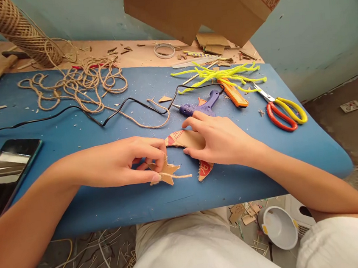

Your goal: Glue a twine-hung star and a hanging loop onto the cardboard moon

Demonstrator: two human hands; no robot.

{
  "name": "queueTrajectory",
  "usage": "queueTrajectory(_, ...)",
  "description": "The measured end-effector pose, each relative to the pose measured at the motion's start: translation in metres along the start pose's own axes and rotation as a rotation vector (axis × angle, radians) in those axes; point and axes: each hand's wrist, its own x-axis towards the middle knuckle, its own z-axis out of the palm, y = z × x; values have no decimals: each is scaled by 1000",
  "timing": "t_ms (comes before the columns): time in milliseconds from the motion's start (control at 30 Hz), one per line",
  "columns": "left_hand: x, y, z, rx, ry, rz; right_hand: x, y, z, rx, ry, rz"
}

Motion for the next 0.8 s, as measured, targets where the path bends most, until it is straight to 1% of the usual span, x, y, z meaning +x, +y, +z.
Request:
queueTrajectory(67,0,-2,0,16,6,3,1,2,-3,144,15,35)
queueTrajectory(100,0,-3,-1,14,9,11,2,4,-5,275,21,44)
queueTrajectory(167,0,-4,-3,-8,17,39,6,10,-6,629,0,51)
queueTrajectory(267,-3,-2,-5,-46,45,109,12,16,-5,1179,-64,55)
queueTrajectory(300,-4,-1,-5,-49,55,131,13,17,-5,1310,-76,58)
queueTrajectory(367,-5,2,-6,-54,69,167,15,16,-5,1476,-78,69)
queueTrajectory(467,-4,5,-6,-67,89,205,15,13,-4,1541,-50,106)
queueTrajectory(667,-2,6,-7,-78,112,243,16,17,-1,1453,84,107)
queueTrajectory(800,-2,5,-6,-88,111,226,15,17,-1,1327,60,77)
